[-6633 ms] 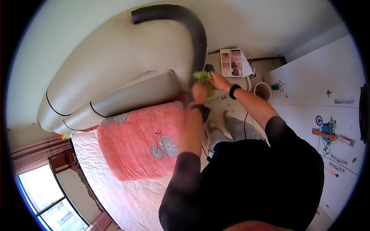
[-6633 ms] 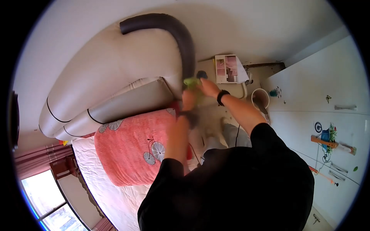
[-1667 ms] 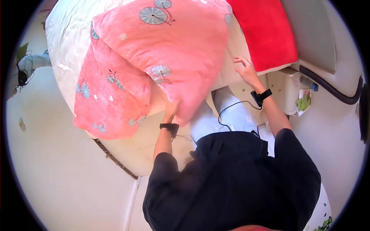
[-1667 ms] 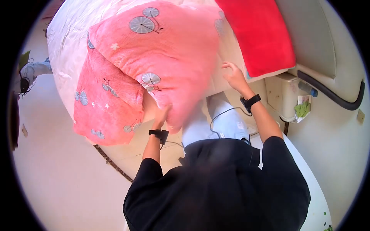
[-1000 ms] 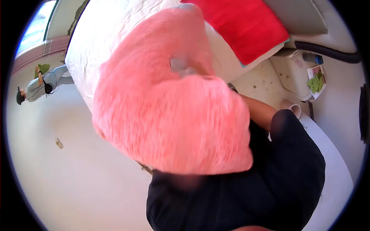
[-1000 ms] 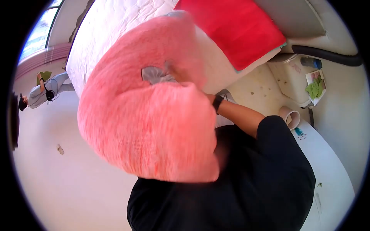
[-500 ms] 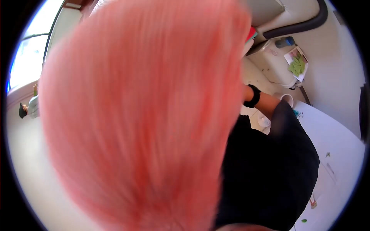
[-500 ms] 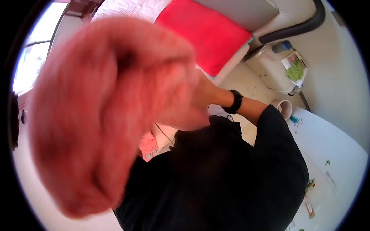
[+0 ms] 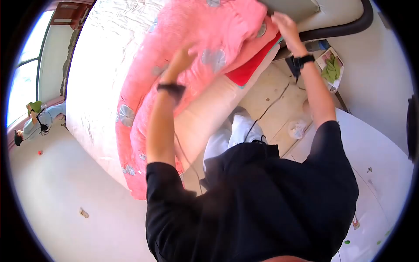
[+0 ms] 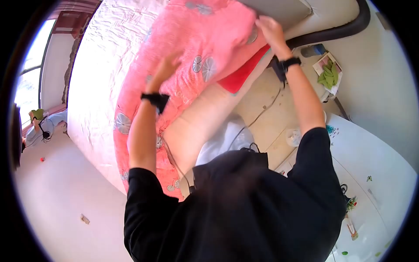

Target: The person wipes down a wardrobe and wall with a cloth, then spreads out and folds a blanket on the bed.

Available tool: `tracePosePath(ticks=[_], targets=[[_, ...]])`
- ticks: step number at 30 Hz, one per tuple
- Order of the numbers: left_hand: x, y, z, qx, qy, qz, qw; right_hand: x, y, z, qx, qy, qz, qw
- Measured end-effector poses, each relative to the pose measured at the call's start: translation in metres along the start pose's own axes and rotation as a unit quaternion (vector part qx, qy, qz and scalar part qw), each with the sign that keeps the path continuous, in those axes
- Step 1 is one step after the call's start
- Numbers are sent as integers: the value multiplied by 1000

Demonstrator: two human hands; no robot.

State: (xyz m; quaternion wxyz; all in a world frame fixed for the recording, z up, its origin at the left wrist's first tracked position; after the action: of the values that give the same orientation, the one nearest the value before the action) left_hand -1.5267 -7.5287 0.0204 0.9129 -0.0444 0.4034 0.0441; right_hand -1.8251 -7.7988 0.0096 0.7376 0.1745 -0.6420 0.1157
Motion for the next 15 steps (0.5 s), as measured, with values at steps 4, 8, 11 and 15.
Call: tracePosePath(ticks=[4,8,11,15], targets=[[59,141,-99,61,64,160,983,-131,54,2,1,59,-179,982],[36,221,-116,168,71,324,928,-204,74,-53,21,-12,-354,935],[66,327,-189,101,214,360,903,-261,57,-91,-25,-103,-472,875],[58,371,-221,147,214,428,866,-267,28,-133,-70,-108,-487,864]])
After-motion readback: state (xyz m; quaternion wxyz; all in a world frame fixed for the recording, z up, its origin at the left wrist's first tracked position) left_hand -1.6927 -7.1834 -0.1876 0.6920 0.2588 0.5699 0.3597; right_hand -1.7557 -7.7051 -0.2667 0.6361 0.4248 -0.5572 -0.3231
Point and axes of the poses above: each hand's wrist, its own y-axis away from the middle knuckle, its own z-axis out of the back of the hand, x = y × z, the point moved 3 cm from there along -y, towards the middle knuckle, and after that the axes turned 7 degrees about -z, right-handed, at the moved point
